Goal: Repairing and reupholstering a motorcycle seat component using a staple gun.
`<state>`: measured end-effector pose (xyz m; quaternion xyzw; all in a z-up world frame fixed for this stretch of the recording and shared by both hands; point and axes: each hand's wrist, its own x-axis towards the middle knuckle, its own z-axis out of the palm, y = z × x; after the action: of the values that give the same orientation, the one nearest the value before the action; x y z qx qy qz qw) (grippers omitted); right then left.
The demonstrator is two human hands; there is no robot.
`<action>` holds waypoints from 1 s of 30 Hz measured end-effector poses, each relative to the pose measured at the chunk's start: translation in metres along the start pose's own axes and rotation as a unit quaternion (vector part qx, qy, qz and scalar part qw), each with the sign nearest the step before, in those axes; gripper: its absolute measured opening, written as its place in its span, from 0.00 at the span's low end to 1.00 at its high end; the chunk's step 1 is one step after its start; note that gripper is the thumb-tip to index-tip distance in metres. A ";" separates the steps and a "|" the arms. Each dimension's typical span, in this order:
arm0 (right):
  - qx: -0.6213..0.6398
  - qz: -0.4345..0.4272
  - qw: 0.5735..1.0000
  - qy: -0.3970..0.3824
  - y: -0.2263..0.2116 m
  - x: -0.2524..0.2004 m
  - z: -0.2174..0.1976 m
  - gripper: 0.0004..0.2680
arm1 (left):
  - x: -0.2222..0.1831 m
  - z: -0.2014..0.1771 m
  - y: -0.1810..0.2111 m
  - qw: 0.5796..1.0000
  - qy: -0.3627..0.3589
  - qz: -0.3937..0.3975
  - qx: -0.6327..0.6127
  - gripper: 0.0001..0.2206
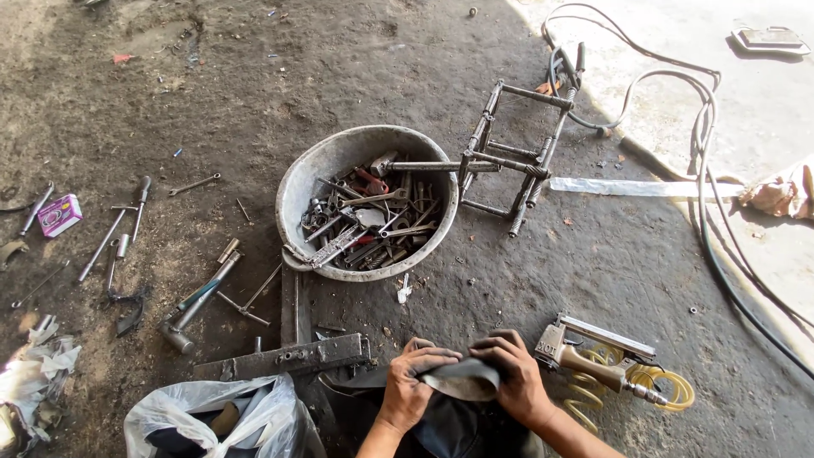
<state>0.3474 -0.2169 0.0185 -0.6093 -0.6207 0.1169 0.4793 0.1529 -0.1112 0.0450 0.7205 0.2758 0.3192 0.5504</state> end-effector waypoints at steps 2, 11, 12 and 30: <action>-0.017 0.000 1.000 -0.006 0.019 -0.024 0.007 0.14 | -0.005 -0.001 0.002 0.997 -0.011 0.070 0.015 0.13; -0.096 -0.111 0.987 -0.064 0.008 -0.029 -0.011 0.15 | -0.047 0.002 -0.009 0.949 -0.049 0.172 0.261 0.19; -0.095 -0.137 0.984 -0.058 0.000 -0.019 -0.015 0.14 | -0.050 0.002 -0.013 0.939 -0.067 0.161 0.298 0.23; 0.086 -0.076 0.906 -0.406 0.026 0.047 0.009 0.11 | -0.068 -0.003 0.006 0.907 -0.068 0.111 0.399 0.25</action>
<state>0.3674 -0.1665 0.0161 -0.4164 -0.7937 0.3706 0.2436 0.1068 -0.1619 0.0407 0.9261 0.2599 0.1915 0.1950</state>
